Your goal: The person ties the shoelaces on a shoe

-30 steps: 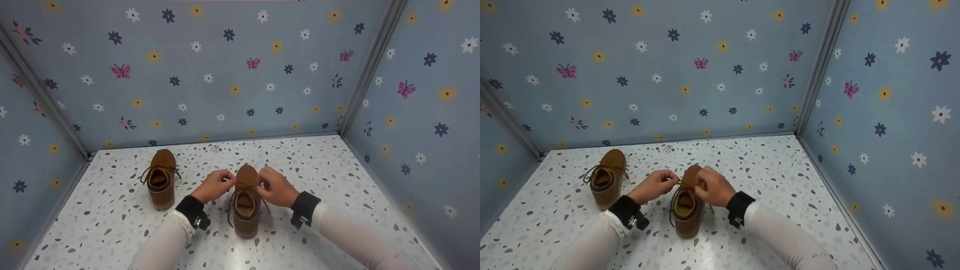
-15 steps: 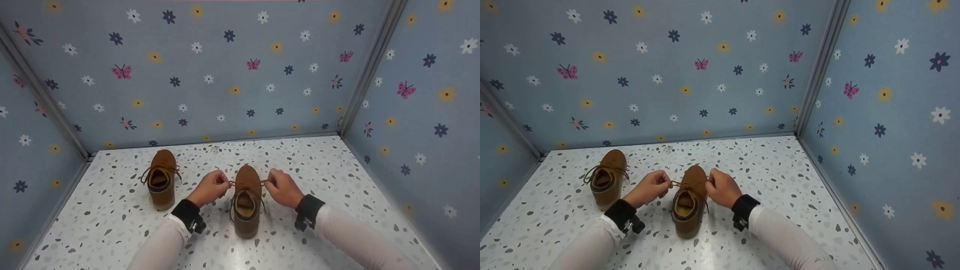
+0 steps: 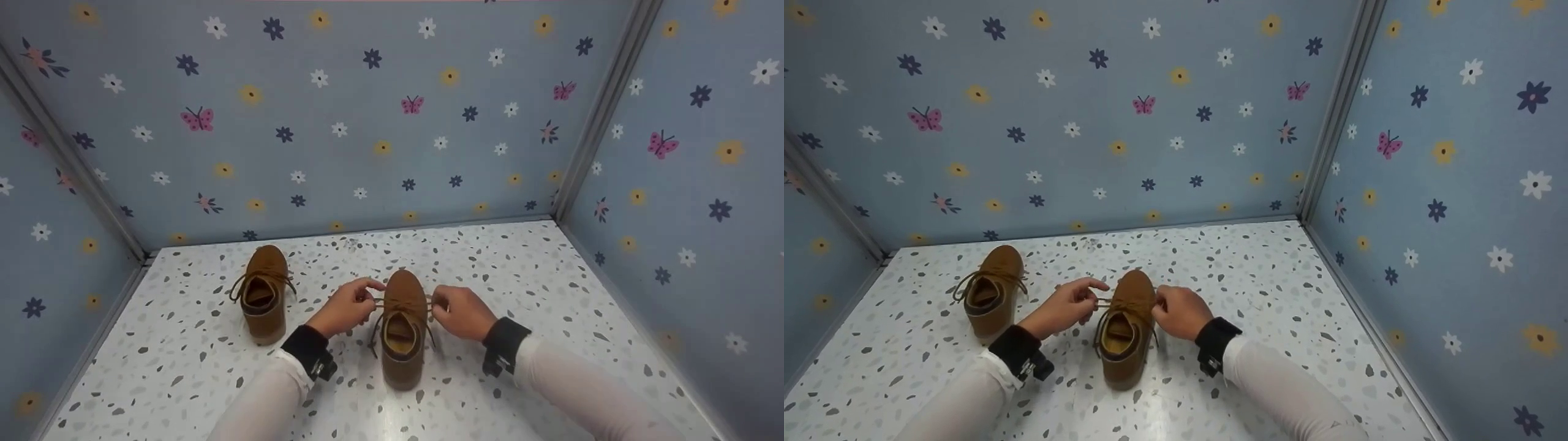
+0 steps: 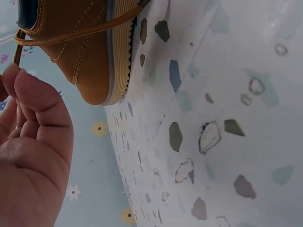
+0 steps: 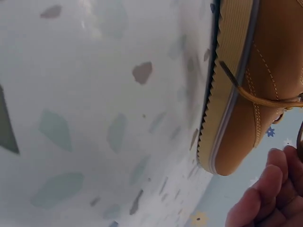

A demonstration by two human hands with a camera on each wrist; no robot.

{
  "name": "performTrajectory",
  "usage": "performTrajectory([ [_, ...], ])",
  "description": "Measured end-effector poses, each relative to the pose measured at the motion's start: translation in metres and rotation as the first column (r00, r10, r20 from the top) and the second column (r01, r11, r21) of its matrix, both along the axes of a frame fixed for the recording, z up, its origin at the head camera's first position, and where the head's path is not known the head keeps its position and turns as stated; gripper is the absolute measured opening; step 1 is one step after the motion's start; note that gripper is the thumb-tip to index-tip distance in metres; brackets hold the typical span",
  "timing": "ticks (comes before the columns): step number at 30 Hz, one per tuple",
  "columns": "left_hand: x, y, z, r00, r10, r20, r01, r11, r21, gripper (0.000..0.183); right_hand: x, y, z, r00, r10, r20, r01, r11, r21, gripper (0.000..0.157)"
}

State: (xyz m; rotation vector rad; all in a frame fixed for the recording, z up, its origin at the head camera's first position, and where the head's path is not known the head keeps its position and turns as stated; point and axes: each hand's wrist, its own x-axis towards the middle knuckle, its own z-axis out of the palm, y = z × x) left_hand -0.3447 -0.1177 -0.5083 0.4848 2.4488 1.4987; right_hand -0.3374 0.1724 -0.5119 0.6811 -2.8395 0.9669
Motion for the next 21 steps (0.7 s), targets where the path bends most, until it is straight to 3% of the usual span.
performTrajectory([
  [5, -0.001, 0.004, 0.006, 0.999, -0.022, -0.026, 0.020, 0.998, -0.061, 0.024, -0.003, -0.002, 0.008, 0.996, 0.079, -0.040, -0.077, 0.996, 0.052, 0.012],
  [11, -0.002, 0.006, 0.012, 0.998, -0.030, -0.061, 0.021, 0.990, -0.137, 0.013, -0.005, -0.003, 0.018, 0.990, 0.138, -0.041, -0.134, 0.987, 0.085, 0.023],
  [16, -0.002, 0.005, 0.017, 0.996, -0.028, -0.080, 0.011, 0.979, -0.203, 0.013, -0.004, 0.000, 0.021, 0.981, 0.141, -0.136, -0.121, 0.982, 0.146, 0.036],
  [21, -0.001, 0.004, 0.018, 0.989, -0.034, -0.141, -0.002, 0.968, -0.249, 0.016, -0.003, 0.007, 0.015, 0.959, 0.095, -0.266, -0.035, 0.974, 0.222, 0.044],
])
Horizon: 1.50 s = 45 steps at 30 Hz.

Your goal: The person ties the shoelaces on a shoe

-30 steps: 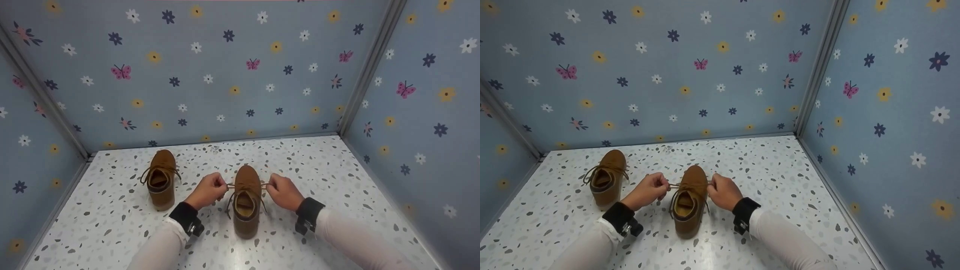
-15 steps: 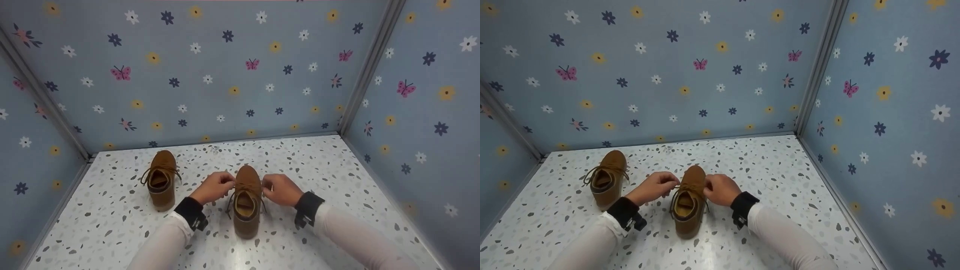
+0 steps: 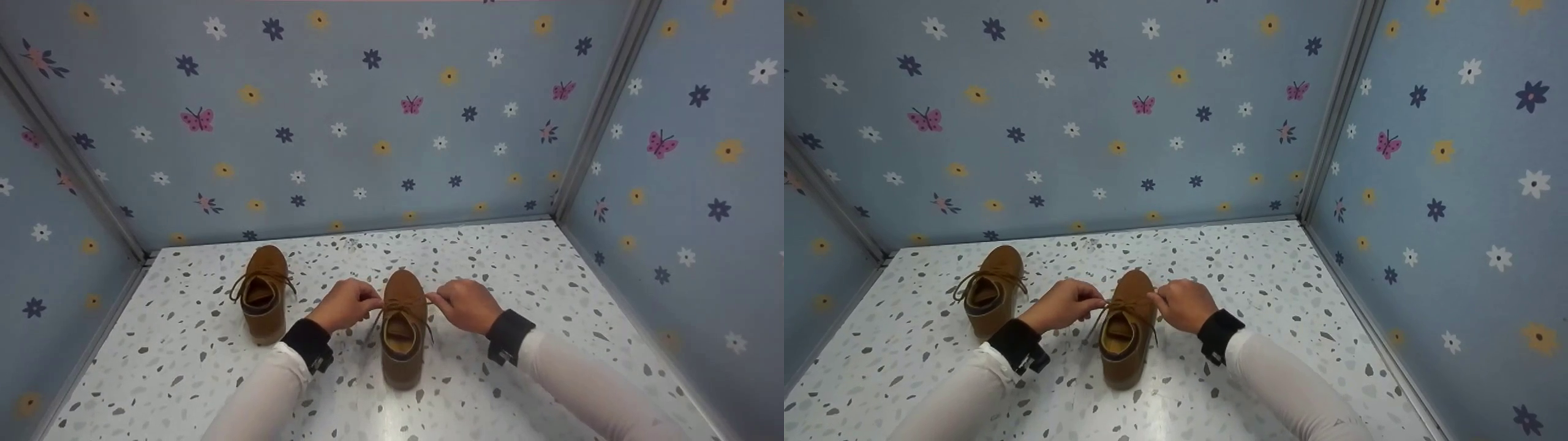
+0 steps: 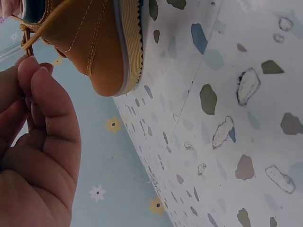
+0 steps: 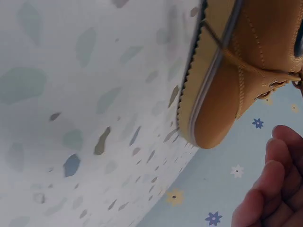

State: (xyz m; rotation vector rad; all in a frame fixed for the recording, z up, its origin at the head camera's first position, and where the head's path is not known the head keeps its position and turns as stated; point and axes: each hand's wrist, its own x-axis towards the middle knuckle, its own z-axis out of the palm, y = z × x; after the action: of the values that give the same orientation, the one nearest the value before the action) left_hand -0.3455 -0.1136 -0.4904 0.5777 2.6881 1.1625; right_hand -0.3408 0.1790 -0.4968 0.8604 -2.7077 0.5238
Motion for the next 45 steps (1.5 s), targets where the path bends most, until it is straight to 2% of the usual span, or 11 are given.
performTrajectory([
  [3, 0.000, 0.000, 0.000, 1.000, 0.005, -0.023, -0.005, 1.000, -0.014, 0.017, 0.000, 0.005, -0.003, 0.999, -0.029, -0.044, 0.031, 0.999, 0.029, 0.046],
  [9, 0.001, -0.002, 0.002, 0.998, -0.002, -0.066, 0.001, 1.000, -0.018, 0.020, 0.000, 0.013, -0.007, 0.996, -0.026, -0.079, 0.030, 0.999, 0.043, 0.046],
  [13, 0.004, -0.007, 0.002, 0.999, 0.006, -0.048, -0.007, 1.000, -0.015, 0.021, -0.001, 0.017, -0.007, 0.998, -0.023, -0.063, 0.026, 0.999, 0.043, 0.044],
  [20, 0.012, -0.014, -0.004, 0.997, 0.067, 0.028, -0.068, 0.997, 0.041, 0.018, -0.003, 0.023, -0.003, 1.000, 0.007, 0.012, -0.007, 1.000, -0.010, 0.041],
  [28, 0.015, -0.013, -0.013, 0.996, 0.090, 0.005, -0.090, 0.995, 0.044, 0.019, -0.007, 0.026, -0.016, 1.000, -0.001, 0.022, 0.001, 1.000, -0.003, 0.041],
  [34, 0.015, -0.013, -0.019, 0.994, 0.102, 0.034, -0.104, 0.993, 0.051, 0.018, -0.007, 0.026, -0.024, 0.996, -0.022, 0.089, 0.019, 0.999, 0.037, 0.043],
  [37, 0.016, -0.013, -0.021, 0.992, 0.118, 0.037, -0.121, 0.988, 0.092, 0.017, -0.004, 0.024, -0.021, 0.990, -0.016, 0.137, 0.009, 0.999, 0.047, 0.043],
  [40, 0.019, -0.014, -0.024, 0.990, 0.136, 0.046, -0.141, 0.982, 0.127, 0.016, -0.002, 0.024, -0.013, 0.975, 0.007, 0.220, -0.022, 0.997, 0.068, 0.045],
  [43, 0.023, -0.016, -0.024, 0.986, 0.164, 0.016, -0.165, 0.977, 0.131, 0.024, 0.000, 0.026, -0.004, 0.953, 0.010, 0.303, -0.036, 0.996, 0.080, 0.043],
  [45, 0.026, -0.019, -0.024, 0.980, 0.195, -0.049, -0.189, 0.976, 0.110, 0.034, 0.002, 0.029, 0.001, 0.944, -0.014, 0.330, -0.010, 0.997, 0.071, 0.041],
])
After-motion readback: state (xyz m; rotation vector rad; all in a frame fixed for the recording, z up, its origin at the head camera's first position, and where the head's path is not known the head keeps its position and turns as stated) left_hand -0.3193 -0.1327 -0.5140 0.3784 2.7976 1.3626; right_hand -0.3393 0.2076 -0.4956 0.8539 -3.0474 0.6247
